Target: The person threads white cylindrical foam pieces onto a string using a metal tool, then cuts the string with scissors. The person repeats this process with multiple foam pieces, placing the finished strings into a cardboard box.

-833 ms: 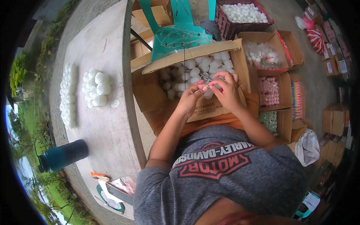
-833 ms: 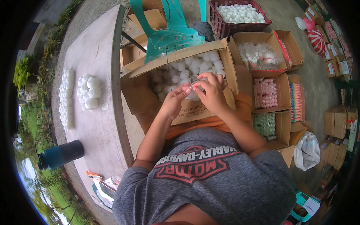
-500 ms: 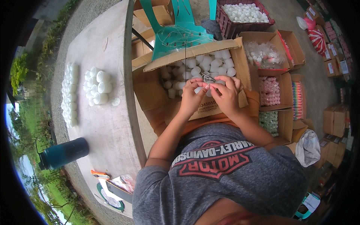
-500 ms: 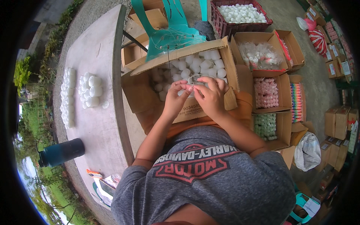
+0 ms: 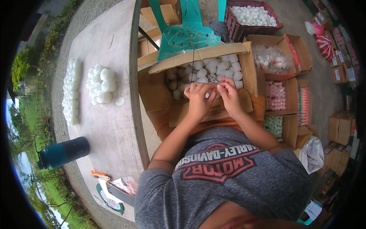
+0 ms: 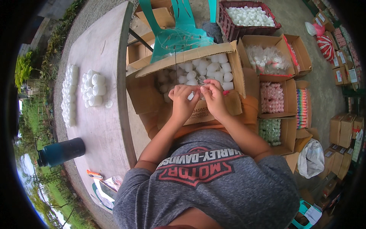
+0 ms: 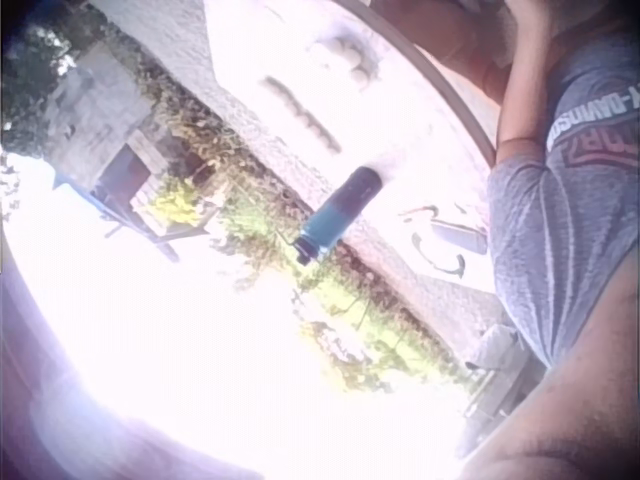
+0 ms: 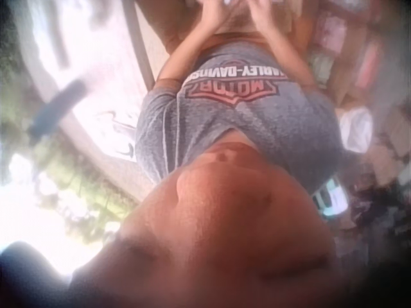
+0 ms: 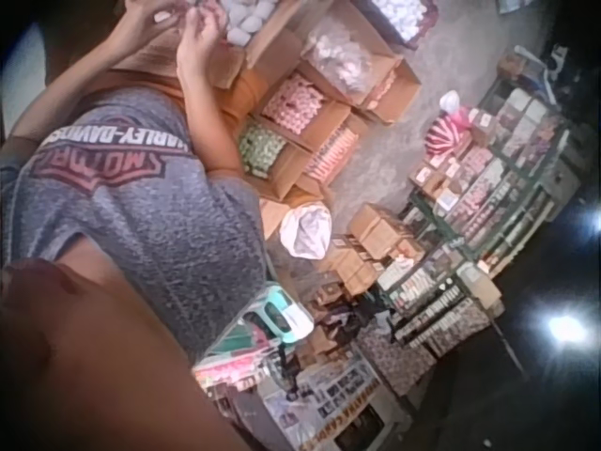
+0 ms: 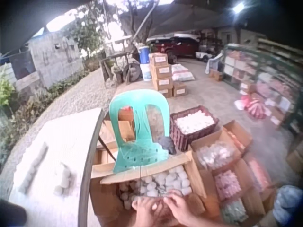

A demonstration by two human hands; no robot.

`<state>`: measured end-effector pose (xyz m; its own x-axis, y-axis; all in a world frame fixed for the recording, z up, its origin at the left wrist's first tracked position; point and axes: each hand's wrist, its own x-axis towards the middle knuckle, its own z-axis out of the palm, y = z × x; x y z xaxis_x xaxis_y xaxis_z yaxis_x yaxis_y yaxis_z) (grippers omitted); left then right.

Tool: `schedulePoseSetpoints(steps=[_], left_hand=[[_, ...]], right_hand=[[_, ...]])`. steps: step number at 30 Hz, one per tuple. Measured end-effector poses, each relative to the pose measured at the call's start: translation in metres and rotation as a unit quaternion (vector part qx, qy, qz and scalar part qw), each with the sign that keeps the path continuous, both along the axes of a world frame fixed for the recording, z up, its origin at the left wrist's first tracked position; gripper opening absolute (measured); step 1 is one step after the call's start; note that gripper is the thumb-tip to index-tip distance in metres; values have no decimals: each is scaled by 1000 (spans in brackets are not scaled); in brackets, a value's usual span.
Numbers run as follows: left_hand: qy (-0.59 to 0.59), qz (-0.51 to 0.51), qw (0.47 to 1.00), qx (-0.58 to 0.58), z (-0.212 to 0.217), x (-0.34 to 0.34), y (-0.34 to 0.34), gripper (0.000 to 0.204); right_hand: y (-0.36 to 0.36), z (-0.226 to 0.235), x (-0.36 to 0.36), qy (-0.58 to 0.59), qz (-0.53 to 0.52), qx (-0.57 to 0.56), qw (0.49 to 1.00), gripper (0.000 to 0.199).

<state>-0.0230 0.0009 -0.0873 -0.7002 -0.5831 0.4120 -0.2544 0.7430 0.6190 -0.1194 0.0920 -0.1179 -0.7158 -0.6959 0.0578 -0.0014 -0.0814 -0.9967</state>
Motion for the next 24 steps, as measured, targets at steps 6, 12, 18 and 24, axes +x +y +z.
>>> schedulePoseSetpoints(steps=[6,12,18,24], left_hand=[[-18,-15,1000,-10,-3,0,-2,10],[-5,-55,997,-54,2,-2,2,11],[7,-26,996,-85,5,-9,1,12],[4,-40,997,-71,-2,-8,2,13]], right_hand=[[7,-2,-15,-238,53,37,969,19],[18,48,-38,305,30,87,948,29],[37,90,-48,209,174,244,931,30],[45,109,-42,318,128,123,931,22]])
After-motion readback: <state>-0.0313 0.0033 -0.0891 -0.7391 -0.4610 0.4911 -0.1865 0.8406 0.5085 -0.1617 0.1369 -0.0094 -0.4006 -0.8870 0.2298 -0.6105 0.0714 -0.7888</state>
